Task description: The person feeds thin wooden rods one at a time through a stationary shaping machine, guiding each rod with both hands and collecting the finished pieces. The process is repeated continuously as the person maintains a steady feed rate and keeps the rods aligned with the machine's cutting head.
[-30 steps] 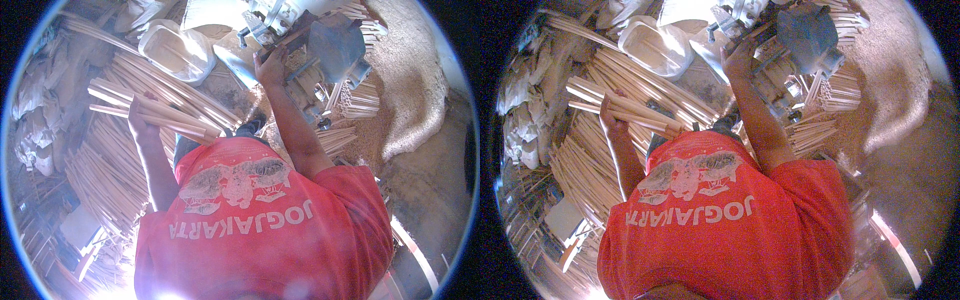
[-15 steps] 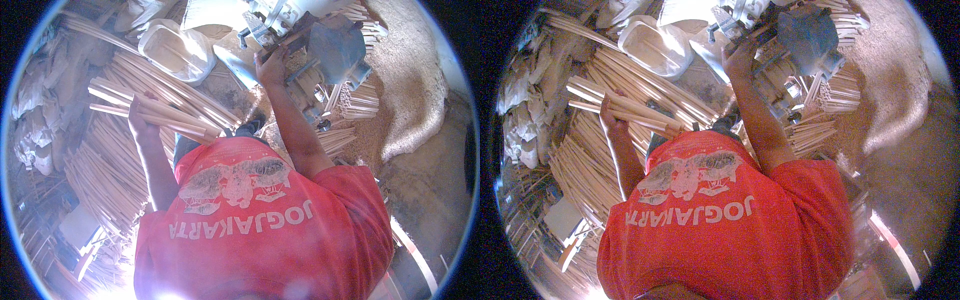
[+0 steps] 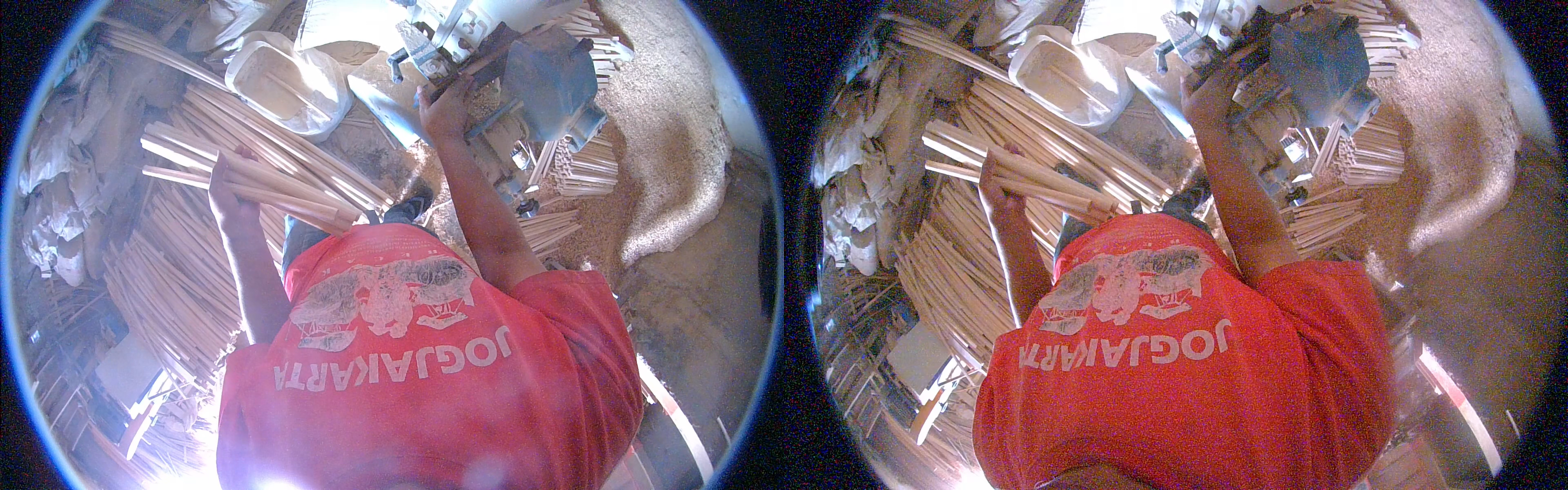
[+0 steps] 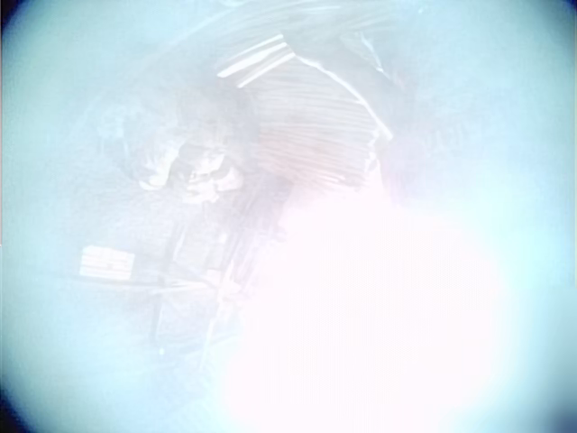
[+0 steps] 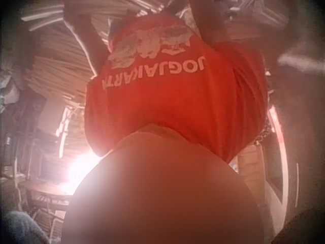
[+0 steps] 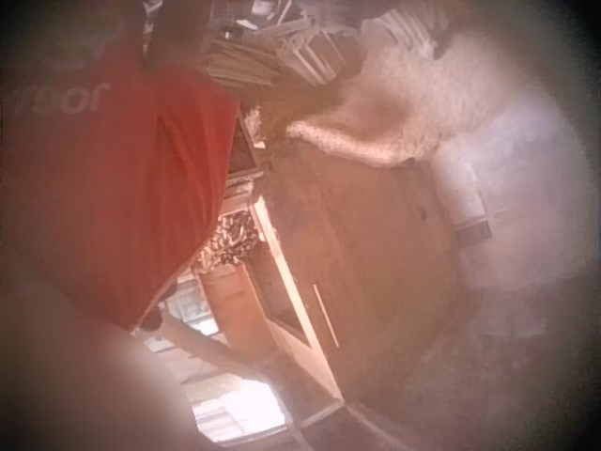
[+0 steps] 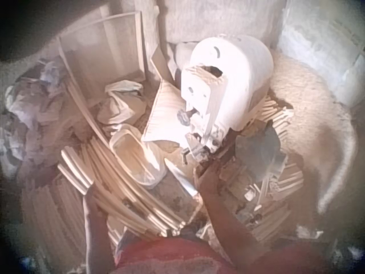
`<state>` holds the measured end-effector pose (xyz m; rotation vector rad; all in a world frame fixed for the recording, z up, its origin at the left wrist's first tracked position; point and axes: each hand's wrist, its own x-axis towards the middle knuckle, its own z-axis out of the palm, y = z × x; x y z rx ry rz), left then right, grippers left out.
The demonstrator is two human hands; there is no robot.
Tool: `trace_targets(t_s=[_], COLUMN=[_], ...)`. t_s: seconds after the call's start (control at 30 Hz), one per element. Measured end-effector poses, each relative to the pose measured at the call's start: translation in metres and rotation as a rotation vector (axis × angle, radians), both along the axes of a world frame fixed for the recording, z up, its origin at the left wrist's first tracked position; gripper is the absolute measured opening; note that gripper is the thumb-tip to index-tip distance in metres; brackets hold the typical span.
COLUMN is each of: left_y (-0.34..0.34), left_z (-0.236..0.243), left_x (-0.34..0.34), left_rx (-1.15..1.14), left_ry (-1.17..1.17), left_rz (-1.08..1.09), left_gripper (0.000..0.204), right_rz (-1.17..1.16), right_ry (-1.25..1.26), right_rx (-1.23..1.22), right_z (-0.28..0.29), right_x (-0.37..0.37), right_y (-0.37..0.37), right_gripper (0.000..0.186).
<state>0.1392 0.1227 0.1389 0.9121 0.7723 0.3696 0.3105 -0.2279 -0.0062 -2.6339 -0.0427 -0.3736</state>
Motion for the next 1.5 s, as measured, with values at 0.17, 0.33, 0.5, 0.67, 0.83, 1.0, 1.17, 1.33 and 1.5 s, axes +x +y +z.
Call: trace_targets(t_s=[0.17,0.33,0.5,0.67,0.83,1.0,1.17,1.33,1.5], left_y=[0.003,0.007,-0.004,-0.027,-0.05,-0.063,-0.069,-0.061,-0.041], left_z=[-0.004,-0.01,-0.011,-0.004,0.005,0.003,-0.003,0.005,0.018], left_x=[-0.001,-0.002,-0.006,0.009,0.014,0.017,0.018,0.015,0.02], left_rx=[-0.036,-0.087,0.024,-0.063,-0.022,-0.069,-0.038,-0.075,0.057], left_ry=[0.016,-0.02,-0.16,-0.03,-0.146,-0.195,-0.199,-0.165,-0.09], left_rz=[-0.009,-0.049,-0.11,0.023,-0.066,-0.038,0.016,0.005,0.053], left_gripper=[0.051,0.05,0.04,0.029,0.02,0.019,0.029,0.025,0.028], right_rz=[-0.002,0.004,-0.033,0.284,0.853,0.894,0.935,0.756,0.486], right_ry=[-0.031,-0.053,-0.049,-0.07,0.688,0.592,0.428,0.16,0.137], right_rx=[0.024,0.031,-0.009,0.206,0.648,0.493,0.385,0.369,0.729], right_z=[0.003,-0.005,0.013,0.075,0.118,0.123,0.116,0.116,0.118], right_x=[-0.002,0.001,-0.008,-0.059,-0.098,-0.107,-0.103,-0.1,-0.092], right_y=[-0.001,-0.001,0.006,0.045,0.099,0.121,0.115,0.116,0.091], right_gripper=[0.109,0.109,0.104,0.08,0.049,0.03,0.021,0.023,0.031])
